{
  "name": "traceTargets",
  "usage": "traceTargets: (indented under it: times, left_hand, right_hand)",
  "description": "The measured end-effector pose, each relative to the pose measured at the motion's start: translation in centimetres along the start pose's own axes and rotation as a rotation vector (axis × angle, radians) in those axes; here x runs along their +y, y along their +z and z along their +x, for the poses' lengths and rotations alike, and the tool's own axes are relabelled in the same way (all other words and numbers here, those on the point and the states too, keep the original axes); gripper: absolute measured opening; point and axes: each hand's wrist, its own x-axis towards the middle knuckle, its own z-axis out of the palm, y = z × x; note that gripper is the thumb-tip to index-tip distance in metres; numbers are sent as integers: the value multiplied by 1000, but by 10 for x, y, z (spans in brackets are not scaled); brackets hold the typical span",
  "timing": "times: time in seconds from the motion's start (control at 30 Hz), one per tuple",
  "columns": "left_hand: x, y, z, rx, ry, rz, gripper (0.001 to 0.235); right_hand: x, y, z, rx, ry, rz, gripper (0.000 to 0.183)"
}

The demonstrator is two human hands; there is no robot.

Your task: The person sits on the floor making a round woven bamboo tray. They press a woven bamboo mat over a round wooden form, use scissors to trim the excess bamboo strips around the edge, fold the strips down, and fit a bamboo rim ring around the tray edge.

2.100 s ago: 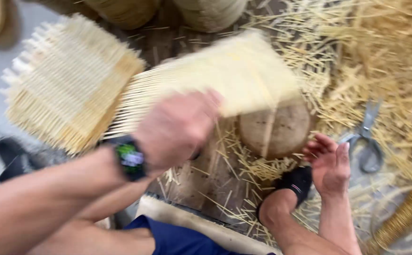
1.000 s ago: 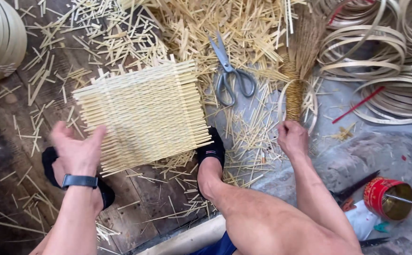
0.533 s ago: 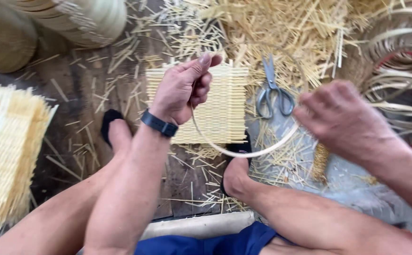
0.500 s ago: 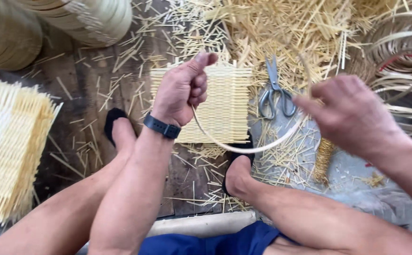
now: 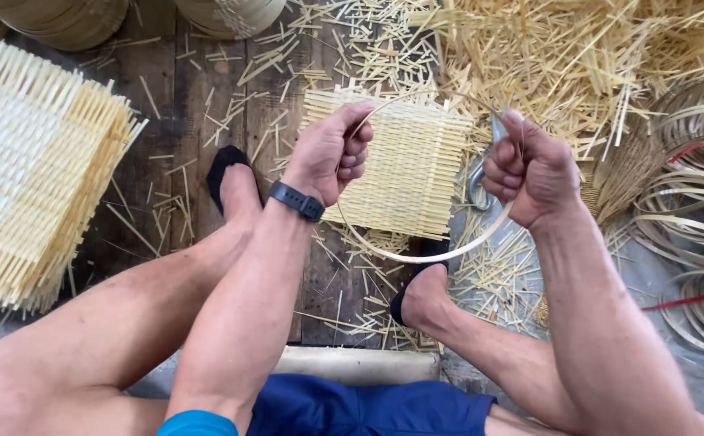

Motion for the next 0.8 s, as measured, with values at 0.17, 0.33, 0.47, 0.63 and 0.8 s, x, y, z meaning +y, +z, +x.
traceTargets:
  times: [0.17, 0.33, 0.47, 0.63, 0.8]
  left_hand:
    - [-10, -15, 11, 125, 97, -23, 37]
    - [-1, -23, 14, 199, 88, -26, 33]
    - [-15, -49, 32, 390, 198, -54, 14]
    - [-71, -117, 93, 530, 561, 704, 26]
    - [-77, -129, 96, 528, 564, 1260, 39]
  right_hand:
    - [16, -6, 11, 77, 31, -51, 48]
    - [22, 10, 15, 186, -66, -263, 11]
    - [55, 4, 36, 448, 10, -605, 16]
    - [104, -12, 75, 580, -22, -884, 21]
    - [142, -23, 90, 618, -235, -1144, 23]
